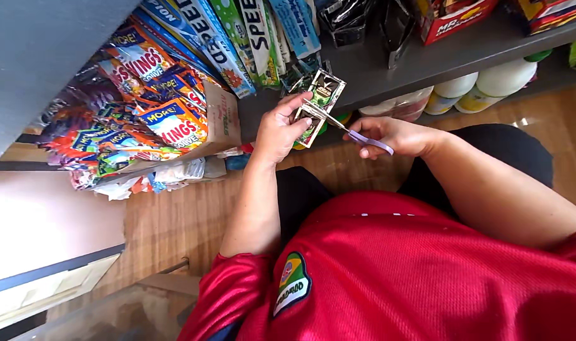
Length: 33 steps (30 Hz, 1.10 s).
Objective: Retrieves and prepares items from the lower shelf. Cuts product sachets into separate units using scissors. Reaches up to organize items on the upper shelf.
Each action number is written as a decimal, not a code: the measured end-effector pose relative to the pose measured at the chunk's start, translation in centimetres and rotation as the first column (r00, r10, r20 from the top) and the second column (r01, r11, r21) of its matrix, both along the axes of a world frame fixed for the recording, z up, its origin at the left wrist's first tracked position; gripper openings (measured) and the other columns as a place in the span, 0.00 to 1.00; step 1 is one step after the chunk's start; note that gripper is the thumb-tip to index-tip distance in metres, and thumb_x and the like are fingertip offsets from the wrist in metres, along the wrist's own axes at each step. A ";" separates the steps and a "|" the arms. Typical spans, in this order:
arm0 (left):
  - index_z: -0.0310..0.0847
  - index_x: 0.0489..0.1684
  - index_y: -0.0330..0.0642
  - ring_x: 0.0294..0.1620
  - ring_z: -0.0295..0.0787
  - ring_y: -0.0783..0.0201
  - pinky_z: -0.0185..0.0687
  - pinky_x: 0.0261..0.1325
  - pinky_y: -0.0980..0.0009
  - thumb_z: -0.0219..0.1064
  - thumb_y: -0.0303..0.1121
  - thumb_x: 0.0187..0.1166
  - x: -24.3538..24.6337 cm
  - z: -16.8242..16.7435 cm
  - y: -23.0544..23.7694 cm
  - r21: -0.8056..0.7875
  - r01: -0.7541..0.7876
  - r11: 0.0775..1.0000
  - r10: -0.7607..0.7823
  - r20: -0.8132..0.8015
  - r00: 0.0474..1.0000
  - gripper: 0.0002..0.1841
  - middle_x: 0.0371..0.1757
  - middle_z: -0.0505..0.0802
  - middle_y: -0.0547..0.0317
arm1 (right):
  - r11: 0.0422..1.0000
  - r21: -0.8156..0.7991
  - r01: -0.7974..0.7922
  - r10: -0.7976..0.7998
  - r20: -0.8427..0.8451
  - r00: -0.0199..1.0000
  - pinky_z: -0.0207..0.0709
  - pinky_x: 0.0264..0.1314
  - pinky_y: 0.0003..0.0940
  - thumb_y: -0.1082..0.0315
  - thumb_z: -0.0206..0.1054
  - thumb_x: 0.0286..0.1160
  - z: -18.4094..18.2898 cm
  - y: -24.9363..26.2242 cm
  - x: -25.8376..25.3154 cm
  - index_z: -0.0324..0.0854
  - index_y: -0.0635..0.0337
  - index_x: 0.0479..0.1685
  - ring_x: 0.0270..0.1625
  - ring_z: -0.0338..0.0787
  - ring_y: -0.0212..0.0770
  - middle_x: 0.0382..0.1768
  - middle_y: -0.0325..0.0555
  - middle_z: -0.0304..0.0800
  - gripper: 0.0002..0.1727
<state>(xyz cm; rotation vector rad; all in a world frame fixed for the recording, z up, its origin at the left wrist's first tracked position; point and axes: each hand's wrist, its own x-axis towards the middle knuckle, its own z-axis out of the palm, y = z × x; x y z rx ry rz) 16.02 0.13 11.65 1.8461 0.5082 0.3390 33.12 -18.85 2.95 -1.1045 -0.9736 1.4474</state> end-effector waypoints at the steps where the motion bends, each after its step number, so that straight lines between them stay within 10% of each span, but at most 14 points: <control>1: 0.81 0.68 0.30 0.60 0.87 0.68 0.87 0.61 0.72 0.65 0.11 0.68 0.0 0.0 0.0 0.003 -0.001 1.000 0.001 0.002 1.000 0.25 0.73 0.83 0.50 | 1.000 -0.003 0.001 -0.001 0.001 1.000 0.77 0.33 0.18 0.70 0.72 0.63 0.0 0.0 0.0 0.76 0.59 0.63 0.29 0.83 0.23 0.33 0.34 0.88 0.24; 33: 0.80 0.69 0.29 0.61 0.88 0.69 0.87 0.61 0.72 0.65 0.11 0.68 0.0 -0.4 0.1 -0.006 0.008 1.000 -0.008 0.034 0.999 0.25 0.73 0.83 0.50 | 1.000 -0.023 -0.002 0.002 -0.012 1.000 0.78 0.31 0.18 0.71 0.73 0.63 0.0 0.1 0.0 0.76 0.59 0.62 0.29 0.84 0.24 0.33 0.34 0.89 0.24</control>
